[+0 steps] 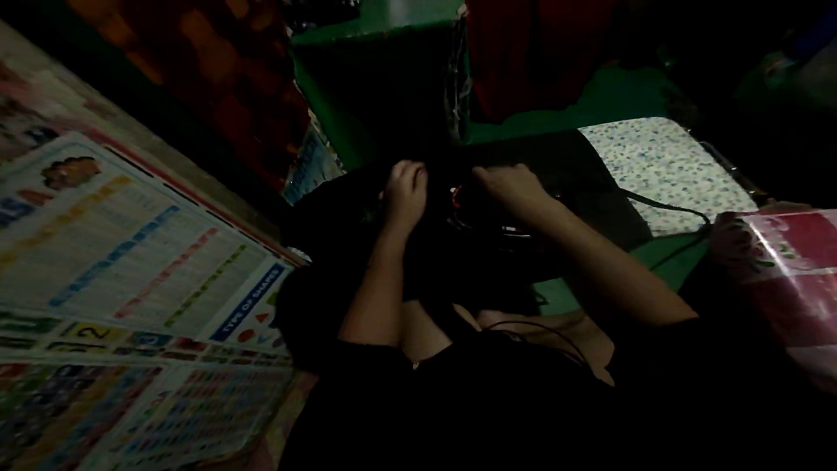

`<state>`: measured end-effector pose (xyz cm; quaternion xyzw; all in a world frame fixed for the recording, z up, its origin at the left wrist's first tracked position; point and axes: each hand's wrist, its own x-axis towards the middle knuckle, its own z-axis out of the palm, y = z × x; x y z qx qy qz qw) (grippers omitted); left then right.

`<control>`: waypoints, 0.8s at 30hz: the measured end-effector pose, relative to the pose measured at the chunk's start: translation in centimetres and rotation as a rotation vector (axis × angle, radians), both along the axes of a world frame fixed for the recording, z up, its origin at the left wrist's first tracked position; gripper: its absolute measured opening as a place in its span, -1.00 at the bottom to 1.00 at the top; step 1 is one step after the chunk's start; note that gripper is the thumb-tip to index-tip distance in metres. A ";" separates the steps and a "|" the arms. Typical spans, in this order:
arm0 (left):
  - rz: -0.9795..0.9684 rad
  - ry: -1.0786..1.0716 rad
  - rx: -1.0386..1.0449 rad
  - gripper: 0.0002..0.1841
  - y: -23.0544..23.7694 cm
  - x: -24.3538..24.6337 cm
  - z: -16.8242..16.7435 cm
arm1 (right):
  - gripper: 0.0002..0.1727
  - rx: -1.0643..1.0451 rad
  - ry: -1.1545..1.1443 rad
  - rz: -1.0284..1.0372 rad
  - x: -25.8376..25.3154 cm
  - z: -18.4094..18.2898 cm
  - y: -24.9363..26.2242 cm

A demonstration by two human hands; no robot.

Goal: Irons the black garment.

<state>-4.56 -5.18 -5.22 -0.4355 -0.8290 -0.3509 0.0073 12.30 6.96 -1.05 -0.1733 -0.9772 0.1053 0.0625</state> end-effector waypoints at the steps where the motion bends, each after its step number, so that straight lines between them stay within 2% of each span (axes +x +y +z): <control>1: 0.086 -0.009 -0.063 -0.56 -0.9 -0.5 -1.2 | -0.54 -0.015 -0.090 -0.023 -0.7 0.2 0.2; 3: 0.191 -0.002 -0.152 -0.54 -2.0 -1.0 -3.5 | -0.59 -0.041 -0.163 -0.044 -1.0 0.5 0.4; 6: 0.234 -0.003 -0.347 -0.39 -2.1 -0.5 -5.9 | -0.53 -0.020 -0.078 -0.051 -0.6 -0.1 1.5; 9: 0.248 0.058 -0.480 -0.27 -1.6 -0.5 -7.4 | -0.48 -0.032 -0.081 -0.203 -1.3 0.1 4.1; 18: 0.255 0.039 -0.542 -0.26 -1.4 -0.7 -7.4 | -0.45 -0.031 -0.028 -0.778 -0.7 0.8 19.9; 21: 0.252 0.038 -0.547 -0.25 -1.2 -0.9 -7.5 | -0.44 -0.024 -0.046 -0.881 0.2 0.9 22.8; 24: 0.253 0.043 -0.533 -0.25 -1.4 -0.8 -7.6 | -0.37 -0.032 -0.106 -0.888 0.8 1.1 22.9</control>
